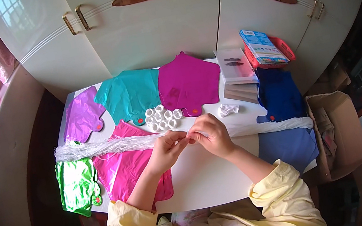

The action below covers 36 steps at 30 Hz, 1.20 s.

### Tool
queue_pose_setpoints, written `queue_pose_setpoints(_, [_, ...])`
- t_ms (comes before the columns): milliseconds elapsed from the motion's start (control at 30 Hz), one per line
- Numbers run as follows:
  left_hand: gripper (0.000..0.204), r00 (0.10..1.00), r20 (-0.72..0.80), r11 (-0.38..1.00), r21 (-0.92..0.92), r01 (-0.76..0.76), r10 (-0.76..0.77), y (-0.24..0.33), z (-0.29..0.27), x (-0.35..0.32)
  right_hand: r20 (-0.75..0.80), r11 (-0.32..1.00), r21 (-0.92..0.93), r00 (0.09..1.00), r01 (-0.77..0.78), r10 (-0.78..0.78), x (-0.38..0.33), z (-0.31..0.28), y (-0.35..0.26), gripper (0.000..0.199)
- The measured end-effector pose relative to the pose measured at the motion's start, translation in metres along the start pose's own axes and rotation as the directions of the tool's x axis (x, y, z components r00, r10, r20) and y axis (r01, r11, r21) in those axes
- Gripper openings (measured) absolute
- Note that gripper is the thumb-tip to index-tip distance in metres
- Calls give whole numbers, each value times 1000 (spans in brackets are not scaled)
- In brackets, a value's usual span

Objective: Assembling small white plastic rings onto a white plastic strap on a workstation.

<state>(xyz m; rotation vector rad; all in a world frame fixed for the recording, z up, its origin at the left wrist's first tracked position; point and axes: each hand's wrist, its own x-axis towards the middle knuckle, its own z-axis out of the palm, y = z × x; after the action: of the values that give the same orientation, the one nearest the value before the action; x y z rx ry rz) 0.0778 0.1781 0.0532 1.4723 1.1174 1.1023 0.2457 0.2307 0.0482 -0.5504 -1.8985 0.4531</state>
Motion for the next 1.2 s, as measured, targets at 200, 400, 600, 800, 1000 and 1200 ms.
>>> queue_pose_setpoints(200, [20,995,76,980,-182,81,-68,-3,-4,2,37,965,-127,973,230,-227,3,-5,-2,24])
queue_pose_setpoints(400, [19,993,98,979,-183,90,-73,2,-9,0,188,978,-27,962,208,-200,2,-7,3,29])
queue_pose_setpoints(600, [15,985,144,937,-318,141,-99,6,-13,-1,286,950,291,958,-109,22,1,-8,-2,19])
queue_pose_setpoints(800, [12,980,177,914,-374,156,-95,6,-15,-1,304,897,376,945,-234,119,1,-6,2,16])
queue_pose_setpoints(1000, [11,982,168,896,-419,149,-84,0,-13,0,267,886,395,953,-245,145,-2,-1,3,13])
queue_pose_setpoints(1200, [13,980,176,904,-399,155,-91,-1,-13,1,204,923,299,961,-241,185,-4,2,1,13])
